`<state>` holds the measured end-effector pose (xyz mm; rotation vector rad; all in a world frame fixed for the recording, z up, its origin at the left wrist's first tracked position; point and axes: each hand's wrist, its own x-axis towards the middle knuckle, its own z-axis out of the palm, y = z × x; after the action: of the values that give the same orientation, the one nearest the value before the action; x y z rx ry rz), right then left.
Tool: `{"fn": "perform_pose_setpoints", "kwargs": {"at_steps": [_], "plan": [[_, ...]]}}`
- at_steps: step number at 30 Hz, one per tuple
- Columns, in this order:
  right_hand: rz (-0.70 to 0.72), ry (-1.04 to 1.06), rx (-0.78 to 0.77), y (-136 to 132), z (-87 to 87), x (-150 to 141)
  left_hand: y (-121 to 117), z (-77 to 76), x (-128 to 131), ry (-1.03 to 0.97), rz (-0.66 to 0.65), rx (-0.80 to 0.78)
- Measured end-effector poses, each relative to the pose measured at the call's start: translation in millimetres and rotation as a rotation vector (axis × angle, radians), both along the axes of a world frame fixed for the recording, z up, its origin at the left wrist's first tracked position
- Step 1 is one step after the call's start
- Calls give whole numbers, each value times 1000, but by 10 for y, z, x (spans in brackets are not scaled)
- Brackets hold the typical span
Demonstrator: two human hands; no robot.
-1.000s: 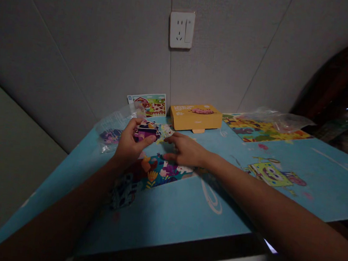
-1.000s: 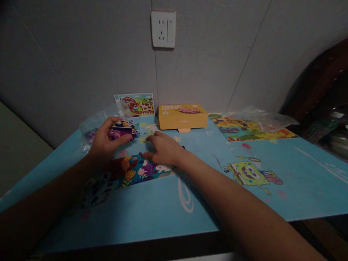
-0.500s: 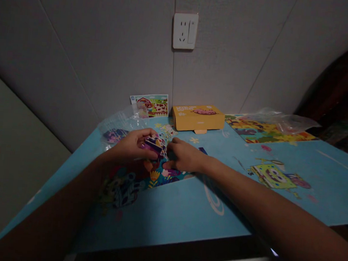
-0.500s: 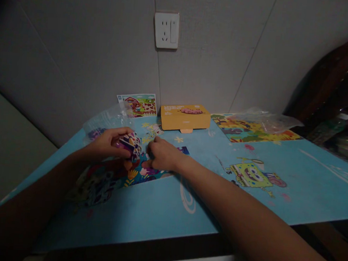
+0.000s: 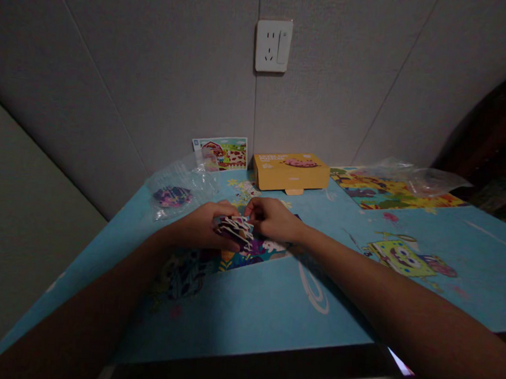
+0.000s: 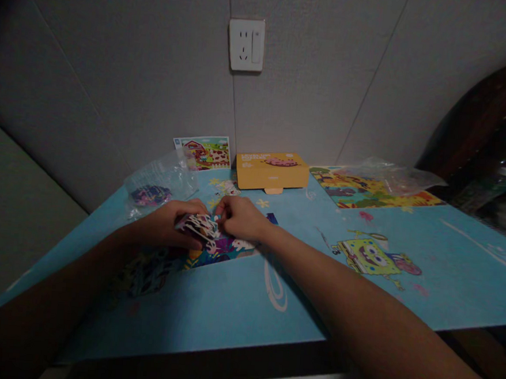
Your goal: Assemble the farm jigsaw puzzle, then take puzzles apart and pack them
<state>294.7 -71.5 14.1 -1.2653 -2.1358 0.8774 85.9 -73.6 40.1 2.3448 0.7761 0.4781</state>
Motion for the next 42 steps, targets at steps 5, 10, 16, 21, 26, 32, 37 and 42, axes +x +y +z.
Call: {"fn": "perform_pose_setpoints", "kwargs": {"at_steps": [5, 10, 16, 21, 26, 32, 37, 42], "plan": [[-75, 221, 27, 31, 16, 4, 55, -1, -14, -187, 231, 73], [-17, 302, 13, -31, 17, -42, 54, -28, -20, -197, 314, -132], [137, -120, 344, -172, -13, -112, 119, 106, -212, -374, 380, -126], [327, -300, 425, -244, -55, -245, 89, 240, -376, 122, 91, -305], [331, -295, 409, -261, -49, -368, 59, 291, -416, 294, 35, -459], [306, -282, 350, -197, -40, -380, 62, 277, -418, 388, 82, -455], [212, -263, 341, -179, -62, -337, 43, 295, -392, 345, 50, -388], [199, -180, 302, -160, -90, -332, 9, 281, -386, 142, 87, -499]]}}
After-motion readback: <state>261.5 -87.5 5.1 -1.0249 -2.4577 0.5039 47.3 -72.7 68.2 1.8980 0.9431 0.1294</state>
